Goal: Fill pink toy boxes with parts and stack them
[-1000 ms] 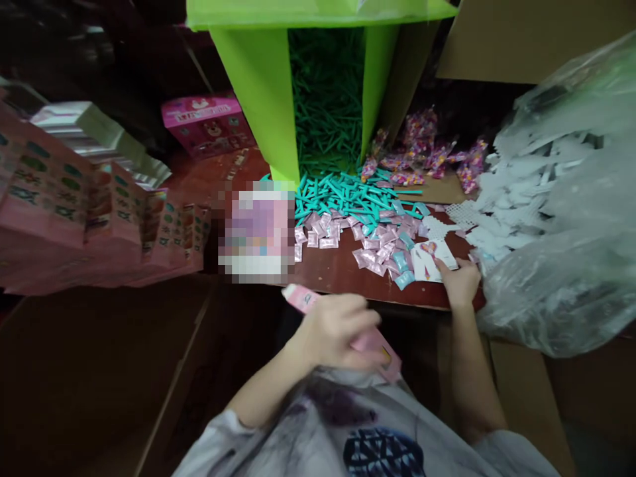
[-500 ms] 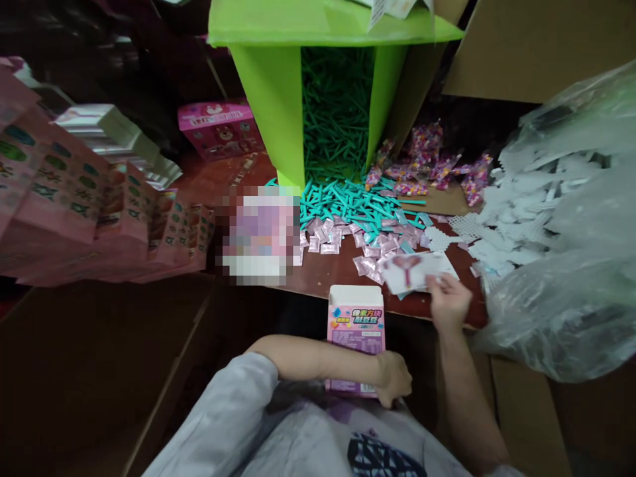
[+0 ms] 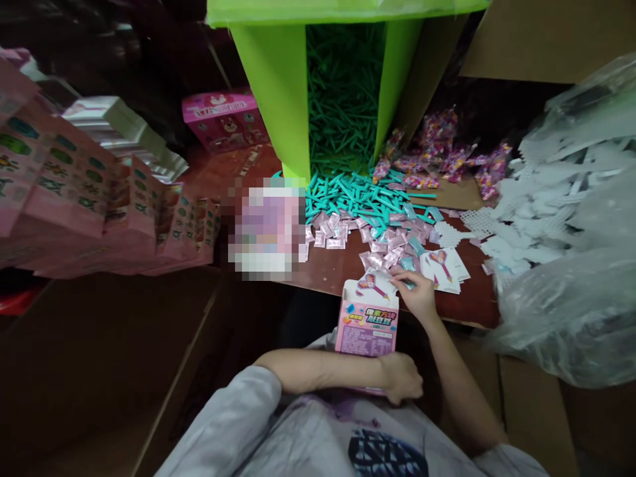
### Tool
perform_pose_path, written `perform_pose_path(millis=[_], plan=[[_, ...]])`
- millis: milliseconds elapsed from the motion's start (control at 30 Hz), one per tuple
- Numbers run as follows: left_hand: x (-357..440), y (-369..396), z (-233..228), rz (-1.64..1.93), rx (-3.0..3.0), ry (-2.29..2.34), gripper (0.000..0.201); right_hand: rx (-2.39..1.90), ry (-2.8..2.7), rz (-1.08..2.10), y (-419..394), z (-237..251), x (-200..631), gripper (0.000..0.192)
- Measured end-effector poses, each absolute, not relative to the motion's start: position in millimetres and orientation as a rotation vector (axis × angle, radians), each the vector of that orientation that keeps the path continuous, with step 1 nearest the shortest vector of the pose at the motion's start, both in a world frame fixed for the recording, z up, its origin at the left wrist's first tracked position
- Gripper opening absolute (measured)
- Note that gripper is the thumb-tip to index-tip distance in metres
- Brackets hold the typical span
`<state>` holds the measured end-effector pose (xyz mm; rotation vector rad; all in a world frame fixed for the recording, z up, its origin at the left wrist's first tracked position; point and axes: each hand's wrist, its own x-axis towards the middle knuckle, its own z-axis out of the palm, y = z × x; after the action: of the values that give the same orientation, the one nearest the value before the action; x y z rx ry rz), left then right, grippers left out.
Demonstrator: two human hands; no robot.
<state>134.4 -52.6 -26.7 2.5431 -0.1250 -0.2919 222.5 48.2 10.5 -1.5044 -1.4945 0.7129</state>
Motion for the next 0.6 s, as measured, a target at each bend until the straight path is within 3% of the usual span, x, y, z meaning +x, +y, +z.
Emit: perform_pose_path(millis=[67,167,267,367,467,600], plan=[[126.3,-47.5,-13.5,-0.201,2.552,-0.291,0.013,-1.473,-1.516,0.619,45.2,11.0,219.5,0.014],[100.2,-31.4,14.8,0.319,2.546,-0.133,0.022,-1.47,-1.429,0.617,43.2,10.9,222.3,0.015],[58.9,0.1,38.8,0.707,2.421,0.367,0.023,-1.504,-1.077,0.618,48.1,8.4,249.9,0.022],[13.3,42.8,43.1,1.016,2.187,1.156,0.022,-1.594,-0.78,0.308,56.7,3.7,300.1,0.031],[-20.8,78.6,27.0,0.954,2.035,1.809,0.042,-1.832,-0.789,0.017,61.0,-1.0,342.7,0.03],[-35.4,96.8,-3.4,0.671,2.021,2.135,0.048,-2.082,-1.053,-0.199,68.4,-0.3,364.1,0.039]])
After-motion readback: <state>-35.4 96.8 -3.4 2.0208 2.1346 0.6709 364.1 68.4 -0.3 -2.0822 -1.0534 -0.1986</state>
